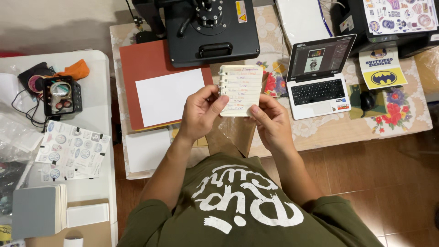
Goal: The person operates a heat press by adjusting its temperature settings and then handles various printed materials and a laptop nearby.
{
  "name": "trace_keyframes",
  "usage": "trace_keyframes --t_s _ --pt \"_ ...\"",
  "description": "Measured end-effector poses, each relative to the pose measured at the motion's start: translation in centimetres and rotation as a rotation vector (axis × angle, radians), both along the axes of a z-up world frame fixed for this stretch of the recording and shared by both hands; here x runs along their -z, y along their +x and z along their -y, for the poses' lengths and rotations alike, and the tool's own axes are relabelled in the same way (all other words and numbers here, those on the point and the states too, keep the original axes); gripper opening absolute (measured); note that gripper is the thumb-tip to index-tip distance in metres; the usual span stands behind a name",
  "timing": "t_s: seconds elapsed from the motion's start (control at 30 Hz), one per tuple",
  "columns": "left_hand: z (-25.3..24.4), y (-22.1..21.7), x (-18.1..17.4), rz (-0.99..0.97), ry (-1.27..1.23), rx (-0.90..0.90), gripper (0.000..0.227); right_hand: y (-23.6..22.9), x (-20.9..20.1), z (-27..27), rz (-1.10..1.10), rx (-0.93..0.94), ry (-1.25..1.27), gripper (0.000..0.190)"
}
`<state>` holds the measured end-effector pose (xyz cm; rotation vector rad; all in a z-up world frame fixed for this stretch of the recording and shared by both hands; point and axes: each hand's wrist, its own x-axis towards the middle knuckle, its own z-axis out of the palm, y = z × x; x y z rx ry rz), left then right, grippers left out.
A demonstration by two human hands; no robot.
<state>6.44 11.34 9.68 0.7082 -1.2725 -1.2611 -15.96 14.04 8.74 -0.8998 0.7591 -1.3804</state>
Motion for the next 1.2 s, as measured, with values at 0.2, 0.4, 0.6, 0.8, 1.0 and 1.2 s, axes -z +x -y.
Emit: trace_keyframes --t_s 0.2,0.4,0.6,0.8,1.0,1.2 --pt "-0.8 1.3 -0.7 0.006 -0.047 -0.119 0.022 1.9 -2.1 0.4 -0.006 -0.031 -0.088 0.034" --pt "-0.9 1.4 -2.1 -0.027 -0.074 -0.145 0.023 2.4 -2.4 0.7 0.028 -0.016 -0.144 0.036" --pt "-2.2 0.5 -7.1 -0.075 -0.093 -0.143 0.024 2.9 -3.3 0.2 0.06 -0.01 -0.162 0.036" --pt "-2.3 0.1 -7.6 -0.147 -0.076 -0.11 0.024 2.5 -2.4 0.5 0.125 -0.01 -0.171 0.035" --pt "-1.7 -0.3 -5.9 -0.227 -0.03 -0.089 0.027 2.9 -4.1 0.3 0.119 -0.018 -0.157 0.034" --pt "-0.9 -1.5 -4.4 -0.39 0.089 -0.047 0.028 2.8 -2.9 0.7 0.138 -0.009 -0.145 0.033"
